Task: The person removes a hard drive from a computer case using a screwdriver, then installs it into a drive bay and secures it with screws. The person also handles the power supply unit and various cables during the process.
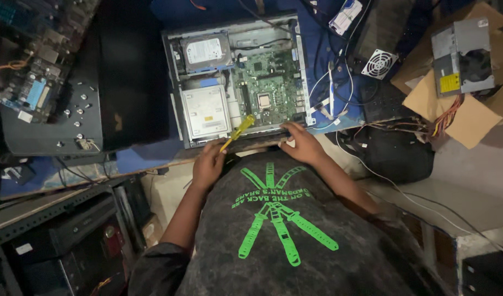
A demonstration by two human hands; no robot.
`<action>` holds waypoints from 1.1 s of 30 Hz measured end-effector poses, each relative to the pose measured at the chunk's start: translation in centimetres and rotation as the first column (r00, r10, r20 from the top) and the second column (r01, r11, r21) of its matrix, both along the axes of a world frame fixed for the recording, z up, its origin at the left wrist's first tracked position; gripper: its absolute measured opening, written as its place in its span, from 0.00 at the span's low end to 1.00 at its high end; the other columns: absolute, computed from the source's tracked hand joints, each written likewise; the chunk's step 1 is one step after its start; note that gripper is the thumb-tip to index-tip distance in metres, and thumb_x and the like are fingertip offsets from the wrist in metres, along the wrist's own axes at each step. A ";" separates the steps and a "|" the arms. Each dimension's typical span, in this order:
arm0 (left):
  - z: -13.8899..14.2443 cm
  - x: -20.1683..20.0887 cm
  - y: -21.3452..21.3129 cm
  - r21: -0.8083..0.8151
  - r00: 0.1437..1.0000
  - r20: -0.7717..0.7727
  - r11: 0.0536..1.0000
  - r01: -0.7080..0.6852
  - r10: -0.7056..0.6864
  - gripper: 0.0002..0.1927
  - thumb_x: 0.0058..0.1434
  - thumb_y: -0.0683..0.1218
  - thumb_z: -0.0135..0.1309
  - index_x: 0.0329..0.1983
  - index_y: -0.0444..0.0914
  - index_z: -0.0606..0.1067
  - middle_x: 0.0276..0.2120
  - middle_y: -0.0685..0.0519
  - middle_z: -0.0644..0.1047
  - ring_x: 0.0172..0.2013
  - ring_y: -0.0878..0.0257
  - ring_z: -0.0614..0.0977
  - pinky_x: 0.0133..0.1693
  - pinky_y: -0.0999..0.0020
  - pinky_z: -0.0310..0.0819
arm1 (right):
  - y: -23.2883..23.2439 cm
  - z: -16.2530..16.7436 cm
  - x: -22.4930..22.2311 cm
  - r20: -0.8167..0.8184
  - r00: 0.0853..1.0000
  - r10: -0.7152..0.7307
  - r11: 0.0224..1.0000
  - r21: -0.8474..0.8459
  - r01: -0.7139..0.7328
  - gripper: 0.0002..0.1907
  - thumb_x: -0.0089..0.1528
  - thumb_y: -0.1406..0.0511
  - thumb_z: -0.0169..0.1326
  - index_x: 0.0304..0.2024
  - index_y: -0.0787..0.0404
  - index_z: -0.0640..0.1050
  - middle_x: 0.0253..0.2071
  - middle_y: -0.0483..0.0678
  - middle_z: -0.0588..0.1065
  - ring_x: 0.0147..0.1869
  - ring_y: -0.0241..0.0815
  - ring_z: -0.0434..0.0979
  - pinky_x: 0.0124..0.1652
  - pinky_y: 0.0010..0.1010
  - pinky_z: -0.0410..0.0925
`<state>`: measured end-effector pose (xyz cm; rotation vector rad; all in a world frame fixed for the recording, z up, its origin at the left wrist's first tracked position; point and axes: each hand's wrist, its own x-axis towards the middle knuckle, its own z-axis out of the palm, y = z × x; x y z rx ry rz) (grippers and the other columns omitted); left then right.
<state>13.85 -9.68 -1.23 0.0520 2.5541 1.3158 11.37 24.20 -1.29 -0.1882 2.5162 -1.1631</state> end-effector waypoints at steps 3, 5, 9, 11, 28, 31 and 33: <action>-0.2 -0.1 0.1 0.081 0.997 -0.078 0.997 -0.006 0.012 0.11 0.69 0.46 0.52 0.50 0.39 0.79 0.56 0.51 0.78 0.45 0.51 0.83 0.45 0.61 0.76 | 0.3 -0.1 -0.4 -0.030 0.999 0.033 0.999 0.027 -0.032 0.30 0.60 0.60 0.63 0.62 0.59 0.71 0.64 0.56 0.71 0.40 0.45 0.81 0.38 0.34 0.73; -0.2 -0.2 0.2 0.118 0.988 -0.157 0.993 0.003 0.015 0.12 0.69 0.45 0.52 0.52 0.37 0.79 0.55 0.49 0.78 0.50 0.50 0.82 0.49 0.62 0.76 | 0.6 -0.1 -0.7 -0.015 0.999 0.034 0.999 0.036 -0.034 0.28 0.60 0.59 0.63 0.61 0.58 0.72 0.62 0.55 0.73 0.38 0.44 0.81 0.38 0.34 0.73; 0.8 -0.2 0.7 0.097 0.994 -0.105 0.995 0.003 0.007 0.12 0.67 0.46 0.53 0.49 0.37 0.80 0.54 0.48 0.79 0.48 0.50 0.83 0.48 0.62 0.76 | 0.4 0.2 -1.4 0.111 0.994 0.017 0.999 0.048 -0.023 0.27 0.62 0.58 0.63 0.61 0.57 0.74 0.52 0.55 0.76 0.35 0.42 0.80 0.37 0.33 0.72; 1.7 -0.2 1.2 0.121 0.996 -0.086 0.992 0.042 -0.031 0.12 0.66 0.47 0.54 0.47 0.36 0.81 0.52 0.48 0.79 0.46 0.51 0.83 0.46 0.62 0.76 | 0.1 0.8 -1.8 0.241 0.971 0.014 0.999 -0.053 -0.001 0.27 0.64 0.57 0.61 0.63 0.58 0.72 0.47 0.55 0.78 0.36 0.40 0.79 0.37 0.32 0.72; 14.9 -3.9 2.6 0.184 0.941 -0.273 0.949 0.255 -0.200 0.15 0.70 0.50 0.54 0.54 0.38 0.79 0.48 0.46 0.81 0.50 0.48 0.82 0.51 0.57 0.76 | -0.7 12.9 -2.6 0.123 0.992 -0.021 0.657 -0.747 0.106 0.12 0.70 0.70 0.55 0.54 0.67 0.69 0.53 0.64 0.78 0.54 0.53 0.82 0.55 0.45 0.76; 17.7 -4.1 -0.6 0.033 0.914 -0.405 0.999 0.039 -0.023 0.15 0.68 0.50 0.57 0.53 0.38 0.79 0.48 0.45 0.81 0.49 0.48 0.82 0.50 0.57 0.76 | 1.2 13.7 -2.2 0.074 0.992 -0.102 0.675 -0.728 0.124 0.12 0.71 0.70 0.55 0.55 0.67 0.70 0.52 0.63 0.78 0.49 0.51 0.82 0.57 0.47 0.76; 19.6 -3.9 -3.5 -0.020 0.847 -0.520 0.990 -0.138 0.108 0.09 0.69 0.47 0.57 0.49 0.38 0.80 0.46 0.47 0.82 0.48 0.50 0.83 0.50 0.58 0.77 | 2.4 13.8 -1.9 0.086 0.984 -0.154 0.603 -0.781 0.162 0.12 0.72 0.70 0.56 0.55 0.68 0.69 0.50 0.63 0.78 0.50 0.52 0.82 0.56 0.46 0.76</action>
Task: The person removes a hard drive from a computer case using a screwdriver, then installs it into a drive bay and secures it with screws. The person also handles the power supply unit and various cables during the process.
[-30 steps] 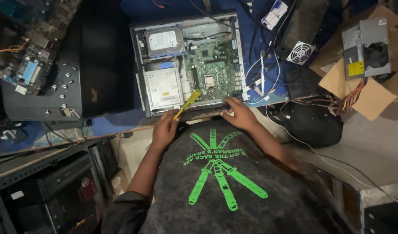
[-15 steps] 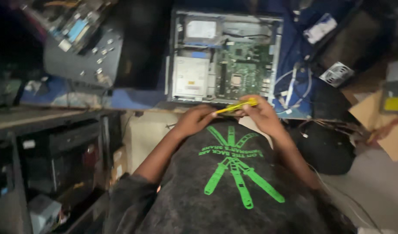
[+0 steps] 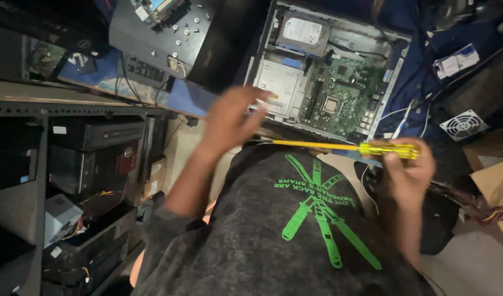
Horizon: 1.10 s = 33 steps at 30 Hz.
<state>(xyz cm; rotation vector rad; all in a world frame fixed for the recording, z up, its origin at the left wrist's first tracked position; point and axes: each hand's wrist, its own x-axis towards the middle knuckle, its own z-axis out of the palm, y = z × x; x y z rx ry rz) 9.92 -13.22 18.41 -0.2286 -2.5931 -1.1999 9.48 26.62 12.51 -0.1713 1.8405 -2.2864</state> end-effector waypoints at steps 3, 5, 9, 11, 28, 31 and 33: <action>2.6 0.7 -4.6 -0.056 0.980 -0.095 0.982 -0.180 0.174 0.05 0.71 0.41 0.58 0.47 0.36 0.80 0.44 0.48 0.82 0.43 0.53 0.84 0.45 0.62 0.77 | 1.3 -0.1 0.4 0.000 0.998 -0.065 0.993 -0.096 0.065 0.12 0.74 0.69 0.57 0.55 0.68 0.70 0.47 0.65 0.78 0.46 0.53 0.82 0.52 0.44 0.76; 3.5 0.9 -7.1 -0.088 0.941 -0.111 0.940 -0.329 0.319 0.03 0.72 0.40 0.58 0.47 0.36 0.80 0.40 0.48 0.81 0.36 0.54 0.81 0.41 0.63 0.75 | 1.8 -0.3 0.5 0.004 0.995 -0.096 0.987 -0.126 0.096 0.12 0.75 0.69 0.57 0.55 0.68 0.70 0.46 0.66 0.78 0.44 0.53 0.82 0.50 0.44 0.76; 3.5 0.9 -10.5 -0.086 0.868 -0.188 0.873 -0.480 0.459 0.04 0.73 0.38 0.57 0.48 0.34 0.80 0.43 0.48 0.80 0.40 0.55 0.82 0.43 0.65 0.75 | 2.0 -0.4 0.6 0.005 0.993 -0.120 0.984 -0.134 0.120 0.11 0.76 0.69 0.57 0.53 0.68 0.69 0.46 0.67 0.78 0.44 0.54 0.82 0.50 0.44 0.76; 3.2 1.1 -11.2 -0.104 0.864 -0.186 0.865 -0.490 0.467 0.04 0.72 0.38 0.58 0.48 0.34 0.80 0.44 0.48 0.80 0.41 0.55 0.82 0.43 0.65 0.75 | 1.9 -0.4 0.7 0.000 0.993 -0.120 0.984 -0.132 0.119 0.11 0.76 0.69 0.57 0.53 0.68 0.69 0.46 0.67 0.77 0.44 0.54 0.82 0.50 0.44 0.76; -0.7 0.5 -6.8 0.202 0.898 -0.101 0.893 -0.403 0.428 0.02 0.68 0.37 0.61 0.42 0.34 0.79 0.39 0.49 0.79 0.38 0.62 0.79 0.41 0.68 0.73 | 1.9 2.4 2.5 -0.018 0.943 -0.332 0.935 -0.142 0.326 0.16 0.76 0.67 0.61 0.54 0.70 0.68 0.47 0.64 0.76 0.47 0.52 0.78 0.51 0.41 0.73; -4.8 0.0 -2.7 0.504 0.988 0.063 0.850 -0.153 0.140 0.03 0.67 0.37 0.58 0.43 0.33 0.77 0.42 0.51 0.79 0.43 0.65 0.80 0.47 0.71 0.74 | 2.0 2.3 2.3 -0.056 0.940 -0.337 0.927 -0.196 0.321 0.17 0.76 0.64 0.62 0.55 0.68 0.68 0.47 0.65 0.78 0.45 0.53 0.80 0.51 0.44 0.75; -7.8 -0.2 -0.1 0.701 0.979 0.202 0.701 -0.134 -0.015 0.05 0.67 0.36 0.56 0.45 0.32 0.77 0.43 0.50 0.80 0.44 0.66 0.79 0.48 0.73 0.73 | 2.1 2.1 2.1 -0.083 0.938 -0.335 0.926 -0.215 0.312 0.18 0.76 0.63 0.61 0.55 0.67 0.68 0.47 0.65 0.78 0.44 0.54 0.81 0.50 0.45 0.76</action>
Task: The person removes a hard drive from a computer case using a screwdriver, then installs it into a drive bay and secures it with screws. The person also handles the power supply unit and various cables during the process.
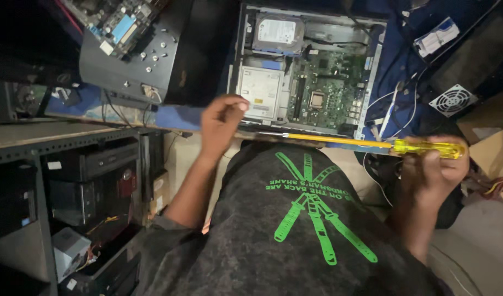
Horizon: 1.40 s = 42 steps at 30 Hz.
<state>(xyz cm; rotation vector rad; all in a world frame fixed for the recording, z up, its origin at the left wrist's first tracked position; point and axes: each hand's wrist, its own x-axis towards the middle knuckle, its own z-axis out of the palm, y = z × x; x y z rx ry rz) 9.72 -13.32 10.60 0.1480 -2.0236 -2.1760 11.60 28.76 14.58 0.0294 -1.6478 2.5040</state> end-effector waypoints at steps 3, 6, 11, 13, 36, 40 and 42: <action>-3.8 -0.8 2.1 0.360 0.975 0.211 0.933 -0.008 -0.073 0.06 0.68 0.38 0.53 0.46 0.33 0.77 0.42 0.49 0.81 0.44 0.65 0.80 0.46 0.72 0.72 | 0.3 -0.5 0.0 -0.024 0.999 -0.024 0.999 -0.023 0.023 0.18 0.77 0.63 0.61 0.56 0.67 0.67 0.47 0.66 0.78 0.44 0.54 0.81 0.47 0.44 0.74; -5.8 -0.5 2.9 0.624 0.942 0.299 0.778 -0.073 -0.151 0.06 0.71 0.40 0.52 0.48 0.34 0.76 0.42 0.48 0.81 0.41 0.63 0.81 0.44 0.69 0.73 | 0.9 -1.4 -0.3 -0.033 0.998 -0.046 0.998 -0.041 0.045 0.18 0.76 0.63 0.61 0.58 0.66 0.67 0.47 0.66 0.78 0.44 0.55 0.81 0.46 0.46 0.75; -6.3 -0.4 3.5 0.746 0.909 0.356 0.652 -0.136 -0.217 0.07 0.69 0.40 0.51 0.49 0.35 0.76 0.42 0.46 0.82 0.42 0.59 0.83 0.45 0.66 0.77 | 1.6 -2.7 -0.3 -0.039 0.998 -0.058 0.997 -0.047 0.056 0.18 0.77 0.63 0.60 0.59 0.64 0.66 0.48 0.65 0.78 0.46 0.55 0.81 0.45 0.46 0.73; -6.0 -0.7 3.7 0.758 0.913 0.343 0.639 -0.128 -0.224 0.08 0.69 0.40 0.52 0.49 0.35 0.76 0.43 0.45 0.81 0.42 0.58 0.83 0.45 0.66 0.78 | 1.7 -2.9 -0.2 -0.039 0.997 -0.062 0.997 -0.055 0.060 0.17 0.78 0.63 0.60 0.57 0.64 0.66 0.48 0.65 0.78 0.47 0.55 0.81 0.46 0.45 0.73; -7.5 -2.0 10.1 0.813 0.907 0.400 0.508 -0.283 -0.134 0.08 0.72 0.45 0.52 0.51 0.39 0.75 0.47 0.50 0.80 0.44 0.66 0.82 0.48 0.73 0.78 | 0.9 0.1 2.1 0.001 0.984 -0.180 0.978 0.104 0.179 0.17 0.75 0.64 0.61 0.56 0.64 0.67 0.49 0.62 0.77 0.48 0.53 0.80 0.51 0.47 0.76; -8.1 -2.6 11.5 0.855 0.906 0.368 0.459 -0.242 -0.207 0.08 0.73 0.45 0.51 0.52 0.39 0.74 0.47 0.50 0.79 0.44 0.65 0.81 0.47 0.72 0.78 | 1.7 0.6 2.5 -0.018 0.971 -0.239 0.947 0.217 0.237 0.24 0.70 0.58 0.65 0.56 0.63 0.67 0.47 0.61 0.78 0.47 0.53 0.82 0.51 0.46 0.78; -8.5 -3.2 12.0 0.876 0.891 0.390 0.392 -0.282 -0.230 0.09 0.73 0.46 0.51 0.52 0.39 0.73 0.48 0.51 0.78 0.44 0.65 0.80 0.47 0.72 0.78 | 1.8 0.3 3.0 -0.040 0.956 -0.290 0.893 0.347 0.285 0.24 0.72 0.57 0.66 0.55 0.65 0.68 0.48 0.62 0.78 0.50 0.52 0.80 0.54 0.41 0.73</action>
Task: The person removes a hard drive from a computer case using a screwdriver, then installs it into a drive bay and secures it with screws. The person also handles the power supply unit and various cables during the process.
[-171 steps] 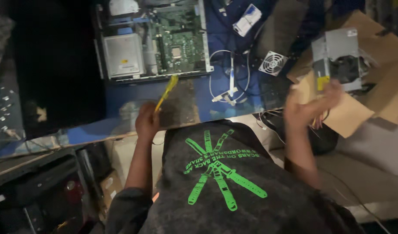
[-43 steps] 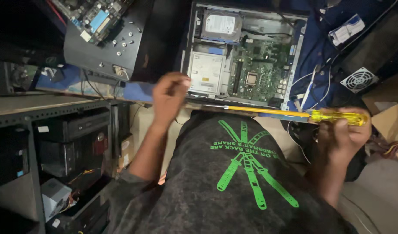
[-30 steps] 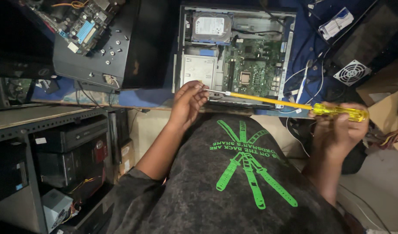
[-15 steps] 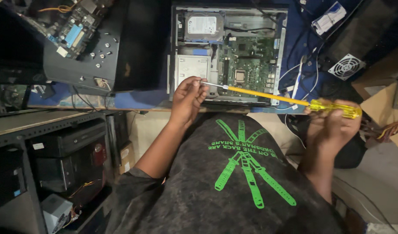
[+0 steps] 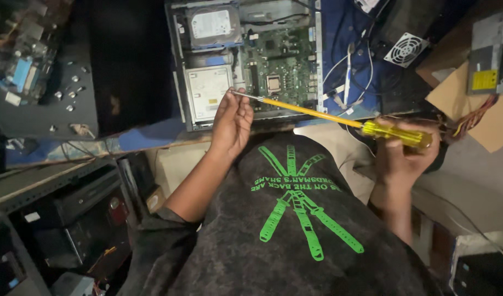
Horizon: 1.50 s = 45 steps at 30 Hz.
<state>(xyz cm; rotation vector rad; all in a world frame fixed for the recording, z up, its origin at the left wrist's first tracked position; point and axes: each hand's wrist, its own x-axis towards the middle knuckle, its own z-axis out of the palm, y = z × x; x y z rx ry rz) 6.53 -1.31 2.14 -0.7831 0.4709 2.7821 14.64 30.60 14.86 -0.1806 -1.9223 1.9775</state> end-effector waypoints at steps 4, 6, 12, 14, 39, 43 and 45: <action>-0.6 -1.9 1.3 0.097 0.999 -0.049 0.995 -0.004 0.009 0.10 0.72 0.47 0.50 0.53 0.39 0.72 0.47 0.52 0.77 0.43 0.66 0.79 0.47 0.72 0.78 | 0.7 -0.6 1.2 0.029 0.998 -0.061 0.985 0.165 0.055 0.28 0.70 0.54 0.67 0.52 0.67 0.68 0.47 0.58 0.77 0.52 0.49 0.81 0.56 0.39 0.75; -0.7 -2.9 2.0 0.118 0.999 -0.054 0.993 0.017 -0.011 0.10 0.73 0.46 0.50 0.53 0.37 0.72 0.48 0.52 0.77 0.43 0.66 0.79 0.47 0.73 0.77 | 1.0 -0.9 1.5 -0.011 0.995 -0.096 0.989 0.114 0.097 0.29 0.70 0.54 0.68 0.53 0.67 0.67 0.46 0.52 0.73 0.52 0.47 0.79 0.57 0.40 0.74; -0.6 -4.4 4.7 0.056 0.969 0.050 0.969 0.240 -0.243 0.11 0.70 0.41 0.48 0.55 0.35 0.71 0.48 0.49 0.77 0.44 0.65 0.81 0.47 0.74 0.78 | 2.9 0.2 1.3 -0.028 0.990 -0.139 0.972 0.187 0.141 0.30 0.70 0.53 0.68 0.54 0.67 0.66 0.45 0.51 0.72 0.52 0.51 0.83 0.55 0.39 0.78; -0.6 -4.5 5.3 -0.212 0.934 0.154 0.912 0.350 -0.322 0.14 0.66 0.37 0.48 0.54 0.37 0.69 0.46 0.50 0.76 0.42 0.64 0.80 0.42 0.73 0.76 | 3.2 0.8 1.0 -0.075 0.981 -0.182 0.952 0.237 0.194 0.30 0.69 0.53 0.67 0.53 0.67 0.67 0.45 0.50 0.72 0.48 0.49 0.83 0.51 0.39 0.79; 0.1 -10.3 5.5 -0.966 0.357 -0.231 0.170 -0.196 -0.905 0.18 0.61 0.34 0.54 0.54 0.40 0.77 0.46 0.50 0.79 0.46 0.57 0.80 0.50 0.64 0.73 | 3.1 4.1 -2.2 -0.073 0.991 -0.109 0.742 0.658 0.130 0.26 0.67 0.60 0.70 0.52 0.70 0.69 0.46 0.56 0.78 0.47 0.45 0.84 0.47 0.33 0.78; 3.4 -11.1 8.0 -0.924 0.076 -0.276 0.243 -0.294 -0.958 0.21 0.61 0.35 0.54 0.57 0.43 0.80 0.52 0.51 0.81 0.52 0.52 0.79 0.56 0.59 0.72 | 2.5 5.6 -2.5 0.011 0.995 -0.099 0.662 0.747 0.058 0.22 0.64 0.61 0.72 0.50 0.67 0.76 0.43 0.52 0.80 0.44 0.40 0.83 0.44 0.28 0.74; 3.8 -11.3 9.0 -0.947 0.020 -0.217 0.205 -0.246 -0.976 0.20 0.60 0.36 0.56 0.53 0.45 0.82 0.49 0.55 0.82 0.50 0.54 0.79 0.55 0.59 0.72 | 2.1 6.3 -2.8 0.072 0.994 -0.078 0.683 0.731 0.001 0.20 0.63 0.61 0.70 0.47 0.66 0.77 0.42 0.50 0.81 0.42 0.38 0.83 0.41 0.26 0.74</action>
